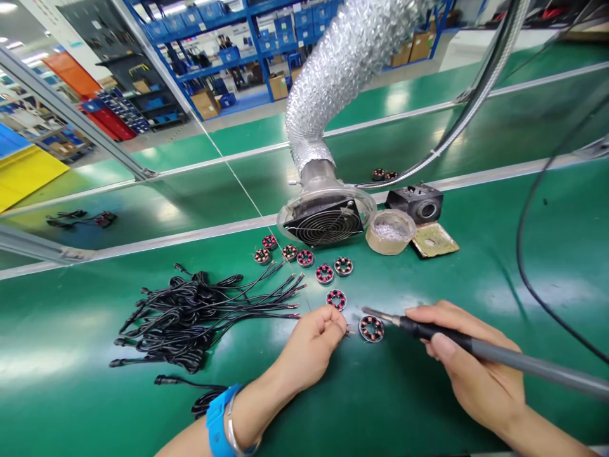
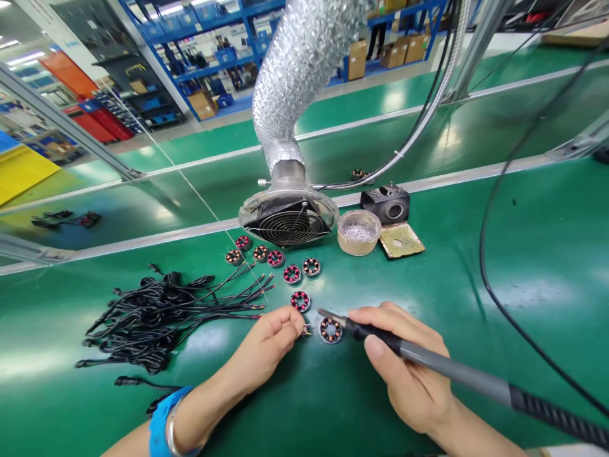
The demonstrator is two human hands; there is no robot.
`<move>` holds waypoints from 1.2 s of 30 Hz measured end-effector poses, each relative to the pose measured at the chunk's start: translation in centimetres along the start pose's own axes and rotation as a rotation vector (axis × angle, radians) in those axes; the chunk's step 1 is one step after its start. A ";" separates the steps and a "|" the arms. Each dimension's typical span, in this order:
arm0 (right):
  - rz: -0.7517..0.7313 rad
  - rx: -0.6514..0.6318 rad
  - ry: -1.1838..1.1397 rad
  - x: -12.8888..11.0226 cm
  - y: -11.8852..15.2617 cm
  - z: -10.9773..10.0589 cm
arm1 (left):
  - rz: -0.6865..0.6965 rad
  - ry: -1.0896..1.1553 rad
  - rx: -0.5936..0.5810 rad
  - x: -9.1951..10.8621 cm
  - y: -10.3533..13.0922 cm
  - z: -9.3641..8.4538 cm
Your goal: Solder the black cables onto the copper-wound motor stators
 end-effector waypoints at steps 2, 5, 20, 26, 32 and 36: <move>0.090 0.031 -0.064 1.1 0.4 -0.1 | -0.001 -0.017 0.001 -0.1 0.3 -0.1; 0.170 0.030 -0.104 2.0 0.5 0.1 | -0.011 -0.039 0.012 -0.2 0.6 -0.2; 0.080 -0.041 -0.094 1.0 0.1 0.6 | 0.007 -0.089 -0.001 0.1 1.0 0.0; -0.022 -0.073 -0.035 0.4 0.1 0.6 | 0.014 -0.104 -0.004 0.2 1.0 0.0; -0.080 -0.106 -0.051 -0.1 0.0 0.6 | 0.009 -0.111 -0.005 0.3 1.1 0.0; -0.069 -0.070 -0.074 -0.1 0.2 0.3 | 0.010 -0.109 -0.004 0.2 1.0 -0.1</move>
Point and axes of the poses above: each hand's wrist, its own y-axis away from the middle knuckle, its own z-axis out of the palm, x = y × z, the point moved 5 cm from there along -y, towards the middle knuckle, and after that the axes turned 14 degrees about x, right-handed, at the moved point
